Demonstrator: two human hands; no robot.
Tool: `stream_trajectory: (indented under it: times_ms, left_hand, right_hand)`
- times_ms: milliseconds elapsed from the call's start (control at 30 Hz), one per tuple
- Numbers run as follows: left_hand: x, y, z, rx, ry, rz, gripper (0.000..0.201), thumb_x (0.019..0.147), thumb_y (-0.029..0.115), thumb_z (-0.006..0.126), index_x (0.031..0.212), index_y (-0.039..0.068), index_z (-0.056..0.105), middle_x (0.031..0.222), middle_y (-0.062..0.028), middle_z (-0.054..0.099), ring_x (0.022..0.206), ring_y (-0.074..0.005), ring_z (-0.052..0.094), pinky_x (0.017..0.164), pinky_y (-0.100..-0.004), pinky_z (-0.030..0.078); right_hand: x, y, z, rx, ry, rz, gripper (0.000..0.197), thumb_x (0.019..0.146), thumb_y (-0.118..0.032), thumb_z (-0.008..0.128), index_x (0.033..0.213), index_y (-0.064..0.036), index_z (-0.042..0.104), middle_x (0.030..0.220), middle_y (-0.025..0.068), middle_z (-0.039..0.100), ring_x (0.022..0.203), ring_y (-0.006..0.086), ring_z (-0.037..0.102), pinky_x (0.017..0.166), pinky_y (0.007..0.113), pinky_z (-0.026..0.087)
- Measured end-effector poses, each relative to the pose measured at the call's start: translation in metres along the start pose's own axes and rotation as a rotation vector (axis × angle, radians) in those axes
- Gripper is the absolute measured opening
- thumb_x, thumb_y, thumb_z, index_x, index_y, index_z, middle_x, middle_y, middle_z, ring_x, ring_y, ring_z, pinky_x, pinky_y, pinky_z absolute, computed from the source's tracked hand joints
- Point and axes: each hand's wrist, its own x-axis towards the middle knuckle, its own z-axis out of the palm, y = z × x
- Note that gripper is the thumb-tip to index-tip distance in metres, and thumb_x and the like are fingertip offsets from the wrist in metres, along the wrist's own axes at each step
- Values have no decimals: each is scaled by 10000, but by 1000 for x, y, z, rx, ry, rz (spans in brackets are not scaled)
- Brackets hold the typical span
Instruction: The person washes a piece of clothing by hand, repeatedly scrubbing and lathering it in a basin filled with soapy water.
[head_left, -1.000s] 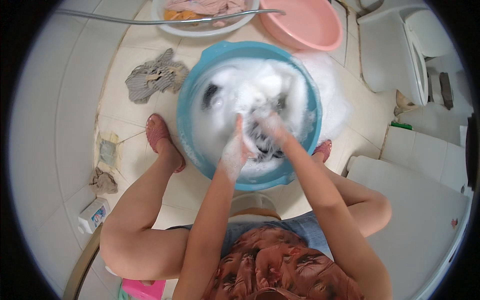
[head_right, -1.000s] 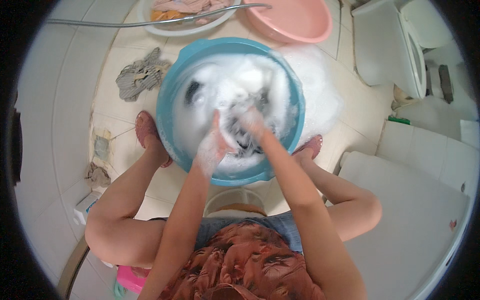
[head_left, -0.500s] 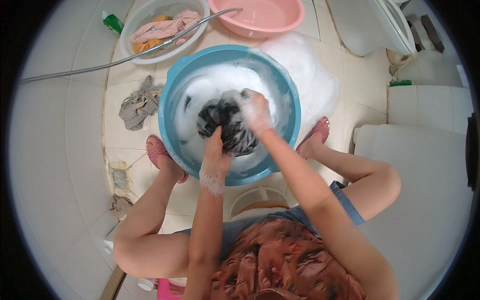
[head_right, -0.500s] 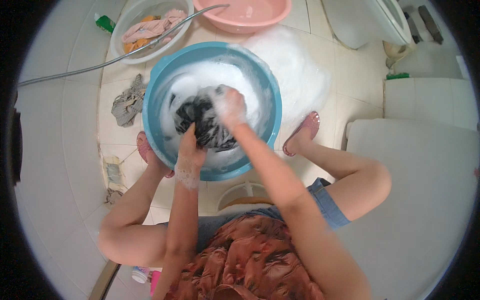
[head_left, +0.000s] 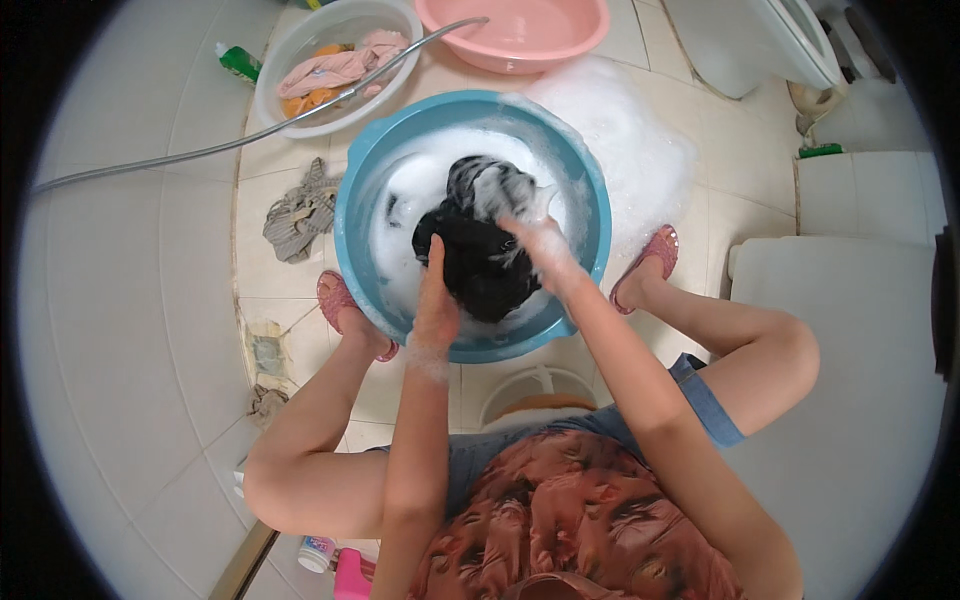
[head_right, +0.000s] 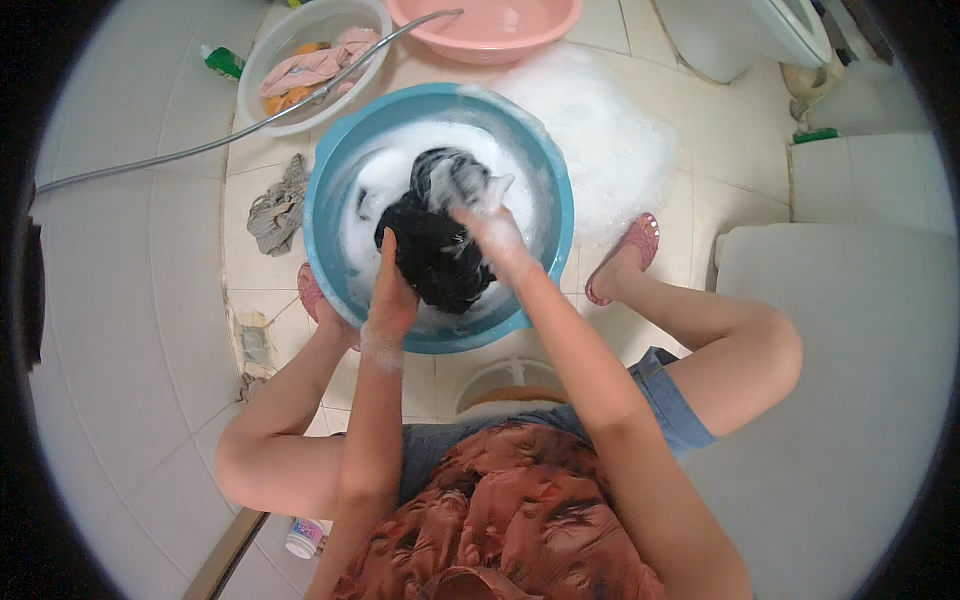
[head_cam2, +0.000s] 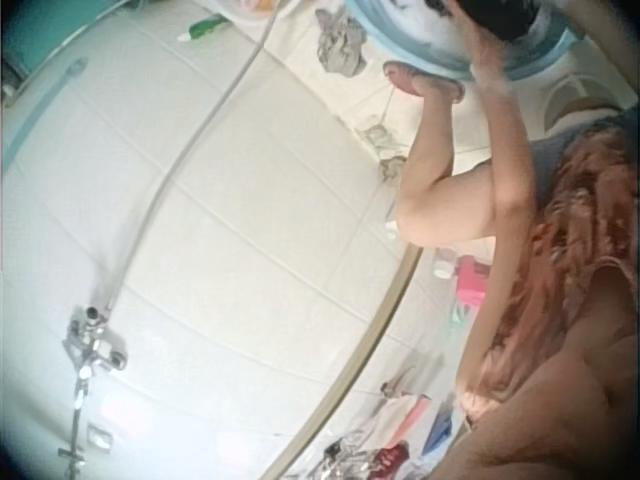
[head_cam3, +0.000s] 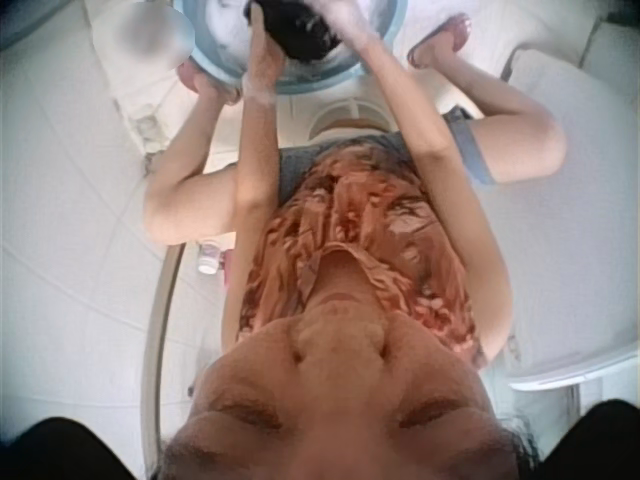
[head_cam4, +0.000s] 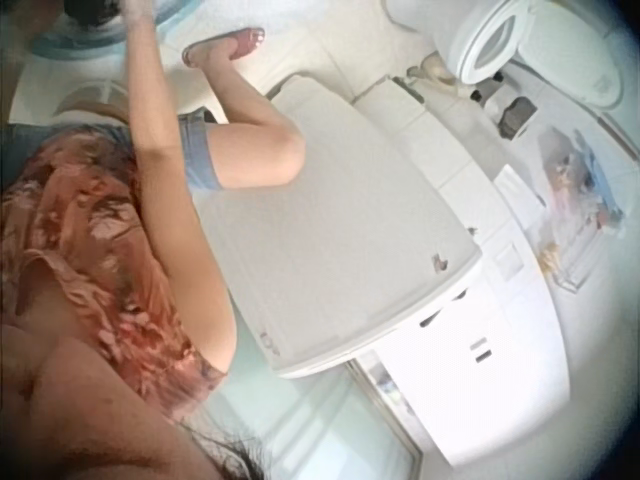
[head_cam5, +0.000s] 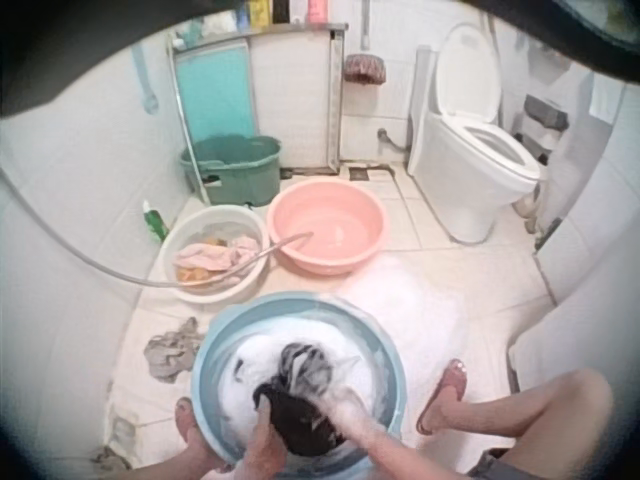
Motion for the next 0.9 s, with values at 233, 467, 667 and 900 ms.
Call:
stream_trajectory:
  times_ms: [233, 467, 667, 900]
  left_hand:
    - [3, -12, -6, -92, 37, 4, 499, 894, 391, 509, 1246, 41, 462, 1225, -42, 512, 1108, -169, 478, 977, -314, 338]
    - [18, -35, 22, -67, 87, 41, 465, 896, 363, 502, 1227, 39, 471, 1200, -46, 518, 1090, -169, 483, 948, -310, 356]
    - [11, -13, -4, 22, 75, 62, 436, 897, 340, 496, 1211, 37, 478, 1179, -50, 522, 1075, -169, 488, 923, -307, 372]
    - [3, -14, 11, 45, 18, 1, 403, 900, 313, 489, 1191, 35, 487, 1154, -54, 527, 1058, -169, 493, 894, -303, 391]
  right_hand:
    - [-73, 27, 61, -1067, 142, -888, 351, 822, -152, 583, 1150, -38, 534, 1142, 139, 529, 1056, 268, 507, 905, 378, 406]
    - [22, 54, 9, -739, 32, -891, 316, 837, -124, 559, 1143, -58, 516, 1128, 100, 525, 1053, 230, 504, 887, 346, 419]
    - [-62, 29, 78, -775, 260, -749, 280, 835, -177, 559, 1082, -48, 550, 1036, 120, 556, 970, 259, 518, 838, 378, 418]
    - [41, 42, -23, -520, 114, -549, 377, 878, -229, 515, 1198, -32, 495, 1173, 111, 537, 1060, 229, 516, 889, 319, 419]
